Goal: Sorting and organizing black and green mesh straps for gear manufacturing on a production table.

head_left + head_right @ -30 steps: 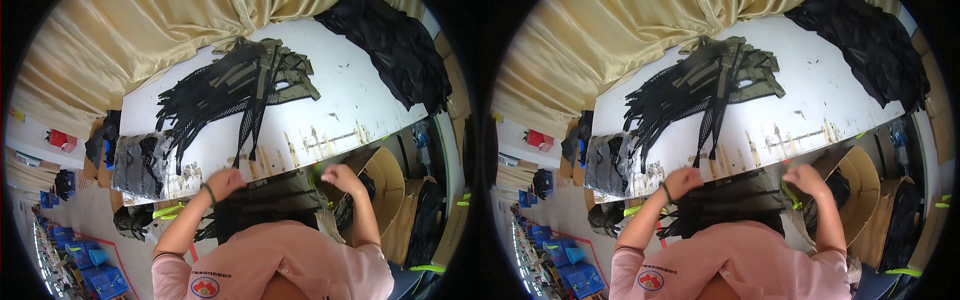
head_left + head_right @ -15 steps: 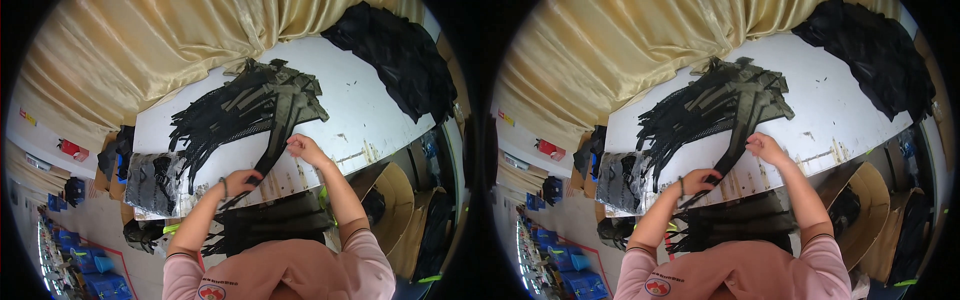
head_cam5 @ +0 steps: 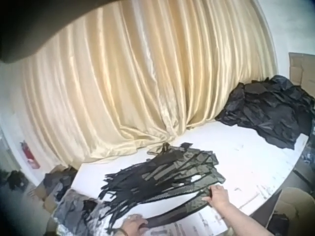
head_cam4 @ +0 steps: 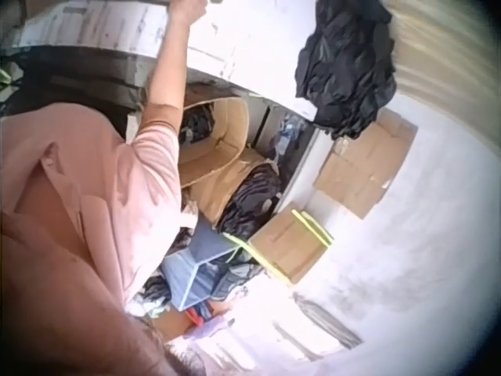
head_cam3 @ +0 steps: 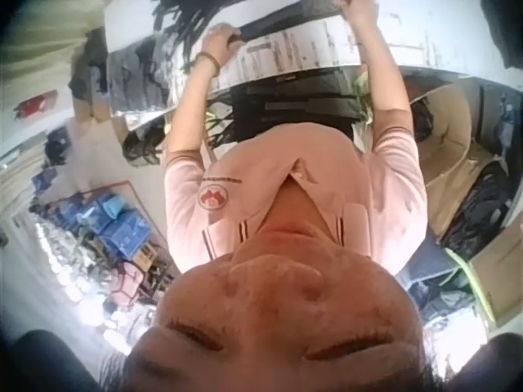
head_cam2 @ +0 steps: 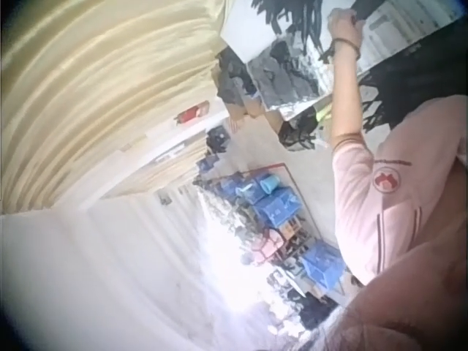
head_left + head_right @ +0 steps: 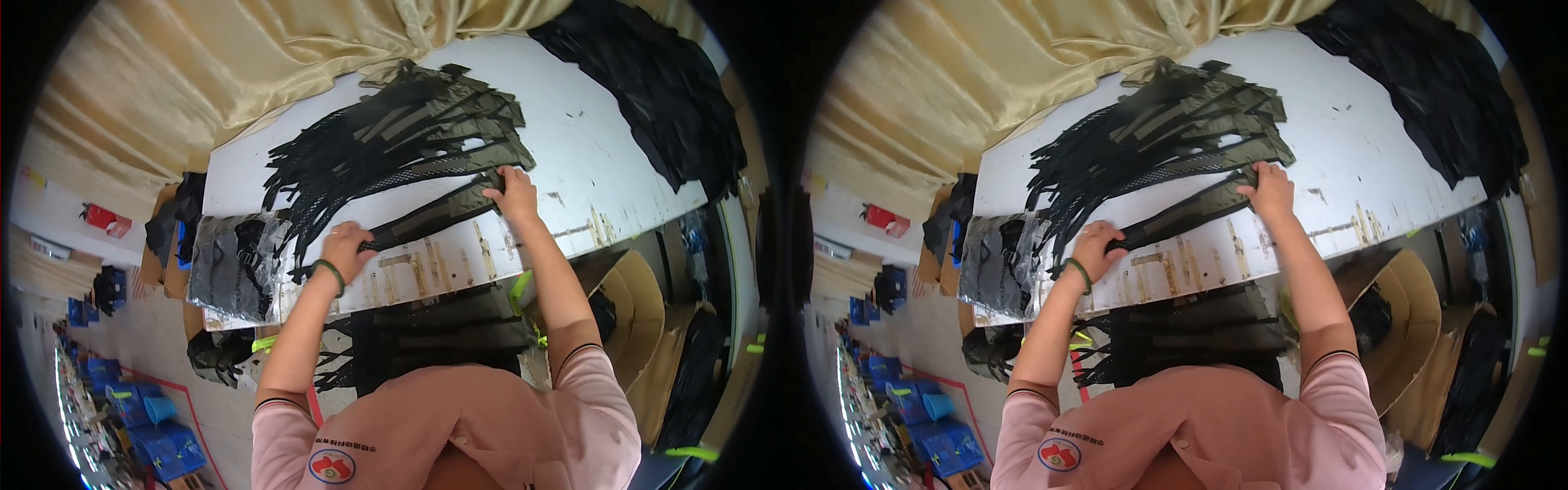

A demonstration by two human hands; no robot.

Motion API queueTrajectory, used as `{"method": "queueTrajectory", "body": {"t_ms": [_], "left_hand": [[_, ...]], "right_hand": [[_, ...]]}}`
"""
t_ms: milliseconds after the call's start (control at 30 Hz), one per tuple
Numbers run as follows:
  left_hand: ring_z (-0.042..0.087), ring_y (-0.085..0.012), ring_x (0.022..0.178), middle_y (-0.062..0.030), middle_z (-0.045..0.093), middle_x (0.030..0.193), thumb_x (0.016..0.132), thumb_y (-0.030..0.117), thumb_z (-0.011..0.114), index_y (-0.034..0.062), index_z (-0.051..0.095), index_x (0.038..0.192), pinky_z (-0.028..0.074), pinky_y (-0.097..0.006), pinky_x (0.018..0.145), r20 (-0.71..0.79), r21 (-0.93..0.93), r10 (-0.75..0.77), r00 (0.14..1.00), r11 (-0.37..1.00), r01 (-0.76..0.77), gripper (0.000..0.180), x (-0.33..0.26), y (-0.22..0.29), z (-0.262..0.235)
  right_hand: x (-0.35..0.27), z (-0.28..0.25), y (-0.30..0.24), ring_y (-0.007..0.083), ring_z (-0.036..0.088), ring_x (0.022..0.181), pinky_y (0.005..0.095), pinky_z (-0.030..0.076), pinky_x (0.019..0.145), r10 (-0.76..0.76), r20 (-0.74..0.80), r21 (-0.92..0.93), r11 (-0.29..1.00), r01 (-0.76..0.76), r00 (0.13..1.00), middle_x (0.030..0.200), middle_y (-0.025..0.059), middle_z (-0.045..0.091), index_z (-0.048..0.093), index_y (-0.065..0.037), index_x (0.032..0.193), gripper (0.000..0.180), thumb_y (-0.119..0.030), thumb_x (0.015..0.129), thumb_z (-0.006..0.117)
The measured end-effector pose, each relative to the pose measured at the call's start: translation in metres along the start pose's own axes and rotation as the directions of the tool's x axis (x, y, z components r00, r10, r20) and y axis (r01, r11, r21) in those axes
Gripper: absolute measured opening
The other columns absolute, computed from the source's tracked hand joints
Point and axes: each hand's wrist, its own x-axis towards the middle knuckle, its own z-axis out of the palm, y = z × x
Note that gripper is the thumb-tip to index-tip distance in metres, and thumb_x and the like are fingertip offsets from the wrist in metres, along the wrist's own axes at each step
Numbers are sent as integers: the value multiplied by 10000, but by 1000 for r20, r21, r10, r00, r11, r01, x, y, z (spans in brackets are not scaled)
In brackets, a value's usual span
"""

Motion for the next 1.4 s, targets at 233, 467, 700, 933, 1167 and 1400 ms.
{"method": "queueTrajectory", "body": {"t_ms": [233,467,700,933,1167,1400], "left_hand": [[492,-325,1048,-112,554,1081,639,154,713,126,574,1039,395,-418,892,-205,-291,119,971,940,-177,424,23,63,73],[537,-336,971,-151,575,989,652,226,727,61,544,981,397,-426,858,-85,-424,70,994,900,-100,411,47,143,56],[601,-321,722,-130,616,734,623,355,757,47,598,774,453,-407,607,-6,-568,149,989,813,-126,378,46,147,85],[594,-310,697,-113,614,722,679,314,726,70,595,738,444,-400,581,-50,-633,219,974,748,-200,283,33,156,82],[582,-314,732,-101,602,739,710,220,670,90,575,741,437,-425,577,-76,-482,403,912,786,-387,164,17,174,56],[577,-305,825,-89,570,852,740,225,624,106,551,803,446,-432,626,-133,-389,345,929,844,-369,154,-3,172,49]], "right_hand": [[-9,12,40,322,591,823,416,456,732,-119,45,160,981,110,992,883,170,622,597,-15,859,181,-172,862,506],[-83,-63,-44,231,548,832,301,441,752,-223,26,386,901,196,974,934,139,561,506,10,1045,164,-85,922,454],[-89,-90,-41,270,552,791,306,436,716,-376,347,361,899,247,859,870,151,552,577,9,1030,196,8,863,475],[-95,-111,-47,256,550,758,304,436,715,-487,376,462,836,296,788,830,160,581,588,32,958,159,18,850,472],[-89,-102,-29,181,428,601,292,384,589,-403,353,404,880,251,844,659,94,474,454,16,742,200,-97,906,464],[-86,-69,18,65,391,634,244,352,576,-134,551,784,420,-457,824,671,-24,427,427,-75,715,229,-157,926,458]]}}
